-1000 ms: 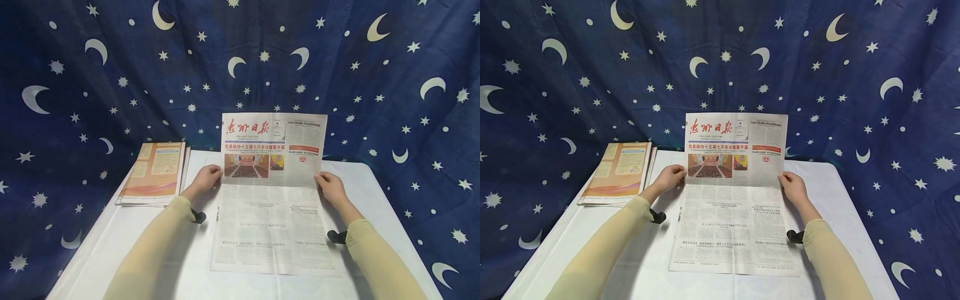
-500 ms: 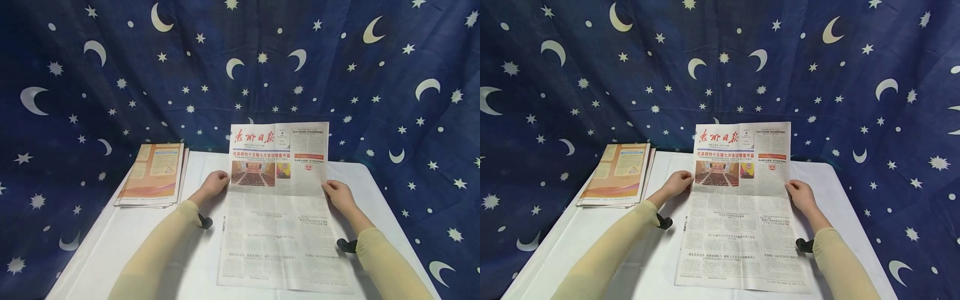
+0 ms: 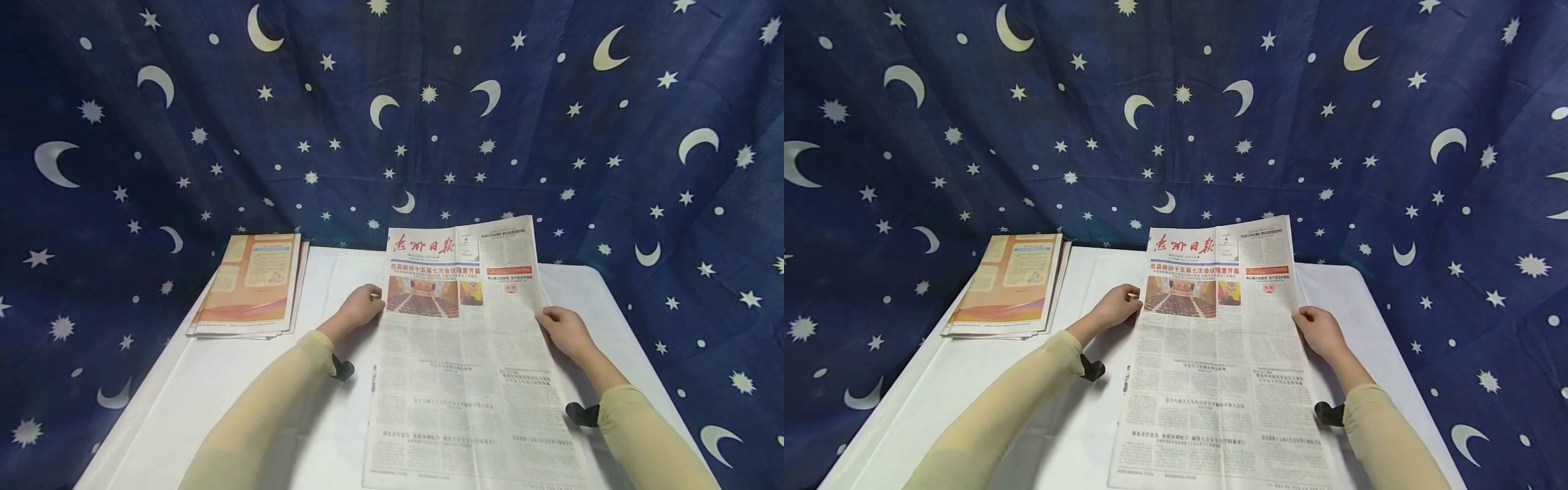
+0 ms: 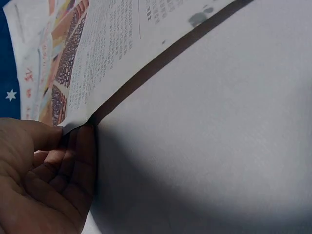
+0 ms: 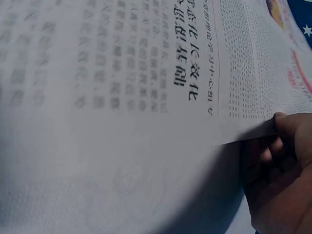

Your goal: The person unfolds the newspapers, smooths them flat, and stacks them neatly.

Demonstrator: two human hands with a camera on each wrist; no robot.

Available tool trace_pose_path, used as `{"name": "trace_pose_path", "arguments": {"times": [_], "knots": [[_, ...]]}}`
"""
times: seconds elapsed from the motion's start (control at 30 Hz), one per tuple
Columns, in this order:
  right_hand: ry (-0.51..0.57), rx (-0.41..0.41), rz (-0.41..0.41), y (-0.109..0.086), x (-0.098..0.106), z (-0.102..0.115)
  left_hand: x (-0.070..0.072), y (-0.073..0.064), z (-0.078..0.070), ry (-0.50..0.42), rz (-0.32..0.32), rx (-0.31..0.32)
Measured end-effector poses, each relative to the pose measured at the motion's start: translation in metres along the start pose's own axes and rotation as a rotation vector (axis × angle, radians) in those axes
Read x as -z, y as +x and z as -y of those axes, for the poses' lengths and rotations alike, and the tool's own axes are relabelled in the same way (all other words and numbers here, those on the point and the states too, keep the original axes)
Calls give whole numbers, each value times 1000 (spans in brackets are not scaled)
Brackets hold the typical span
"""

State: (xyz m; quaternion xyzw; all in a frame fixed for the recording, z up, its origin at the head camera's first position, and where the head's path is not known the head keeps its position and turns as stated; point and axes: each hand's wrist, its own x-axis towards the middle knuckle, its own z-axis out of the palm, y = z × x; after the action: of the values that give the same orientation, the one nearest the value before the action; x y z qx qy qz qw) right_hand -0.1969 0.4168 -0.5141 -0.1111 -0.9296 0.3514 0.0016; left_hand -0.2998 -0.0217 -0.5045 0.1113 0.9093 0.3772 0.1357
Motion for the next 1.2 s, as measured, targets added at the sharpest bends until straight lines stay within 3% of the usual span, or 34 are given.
{"name": "trace_pose_path", "arguments": {"times": [0.43,0.63,0.77,0.9,1.0,1.1,1.2], "knots": [[-47,-44,18,-4,3,1,-8,-2,-12,158,-4,-3],[-69,-71,4,-4,3,-1,-14,-5,-14,213,-2,-32],[-62,-81,-4,-4,1,0,-18,-11,-14,301,9,-102],[-54,-87,-7,-5,0,1,-19,-17,-12,435,45,-243],[-51,-101,-3,-4,0,-1,-18,-20,-8,489,114,-339],[-39,-118,5,-3,1,-3,-17,-23,-4,489,183,-372],[-13,-129,17,-2,1,-6,-17,-25,-1,499,211,-364]]}}
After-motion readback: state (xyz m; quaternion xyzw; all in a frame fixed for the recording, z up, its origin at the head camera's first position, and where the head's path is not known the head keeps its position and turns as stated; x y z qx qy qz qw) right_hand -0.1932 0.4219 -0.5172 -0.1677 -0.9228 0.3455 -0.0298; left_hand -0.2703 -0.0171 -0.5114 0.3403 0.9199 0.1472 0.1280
